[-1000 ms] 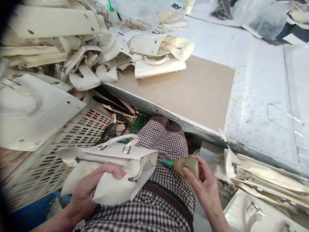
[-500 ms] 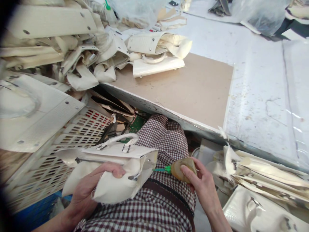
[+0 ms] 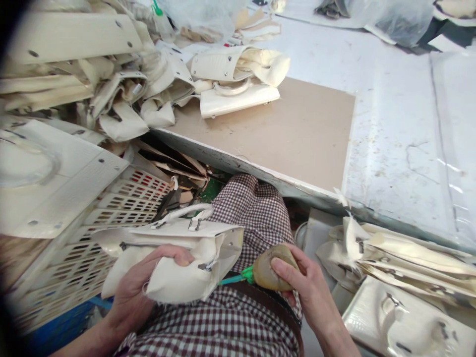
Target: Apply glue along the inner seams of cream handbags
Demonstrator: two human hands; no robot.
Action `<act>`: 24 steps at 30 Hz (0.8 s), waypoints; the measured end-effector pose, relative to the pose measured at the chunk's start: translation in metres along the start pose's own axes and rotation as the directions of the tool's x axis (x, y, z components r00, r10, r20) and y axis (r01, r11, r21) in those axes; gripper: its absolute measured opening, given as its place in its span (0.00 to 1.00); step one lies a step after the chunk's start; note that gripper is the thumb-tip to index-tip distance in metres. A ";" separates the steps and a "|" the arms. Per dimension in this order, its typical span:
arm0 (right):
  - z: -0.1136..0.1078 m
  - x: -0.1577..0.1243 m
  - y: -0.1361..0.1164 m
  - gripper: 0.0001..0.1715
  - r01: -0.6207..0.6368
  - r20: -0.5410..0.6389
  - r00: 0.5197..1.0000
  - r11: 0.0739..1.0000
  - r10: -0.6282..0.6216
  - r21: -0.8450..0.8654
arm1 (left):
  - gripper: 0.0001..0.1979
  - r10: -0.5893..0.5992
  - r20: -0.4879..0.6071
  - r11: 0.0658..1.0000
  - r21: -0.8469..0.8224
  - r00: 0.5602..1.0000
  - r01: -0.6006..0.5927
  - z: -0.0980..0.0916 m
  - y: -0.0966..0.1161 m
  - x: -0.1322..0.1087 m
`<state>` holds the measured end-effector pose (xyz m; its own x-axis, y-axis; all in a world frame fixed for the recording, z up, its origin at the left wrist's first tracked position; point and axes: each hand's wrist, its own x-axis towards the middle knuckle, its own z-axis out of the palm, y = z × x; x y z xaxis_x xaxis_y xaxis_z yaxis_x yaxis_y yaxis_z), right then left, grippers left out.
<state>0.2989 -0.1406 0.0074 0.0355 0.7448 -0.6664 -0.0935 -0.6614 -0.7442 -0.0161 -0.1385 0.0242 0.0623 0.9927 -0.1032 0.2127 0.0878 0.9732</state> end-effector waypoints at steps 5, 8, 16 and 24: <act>-0.002 0.001 0.000 0.28 -0.005 0.003 1.000 1.000 0.005 -0.012 | 0.06 -0.017 0.002 1.000 -0.024 1.000 0.017 0.000 -0.004 -0.003; -0.012 0.009 0.005 0.31 0.016 -0.044 0.999 0.997 -0.020 -0.079 | 0.07 -0.006 -0.003 1.000 -0.019 1.000 0.006 0.001 -0.004 -0.003; -0.025 0.028 0.010 0.36 0.029 -0.117 0.991 0.964 -0.062 -0.266 | 0.06 0.041 0.002 0.999 0.016 0.999 -0.041 0.001 -0.002 0.000; -0.018 0.020 0.004 0.32 0.069 -0.178 0.976 0.957 -0.123 -0.283 | 0.07 0.038 0.010 0.999 0.024 0.999 -0.038 0.002 0.005 0.005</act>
<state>0.3167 -0.1299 -0.0103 0.2236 0.7926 -0.5673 0.1944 -0.6066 -0.7709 -0.0124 -0.1332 0.0282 0.0804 0.9944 -0.0681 0.2334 0.0477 0.9712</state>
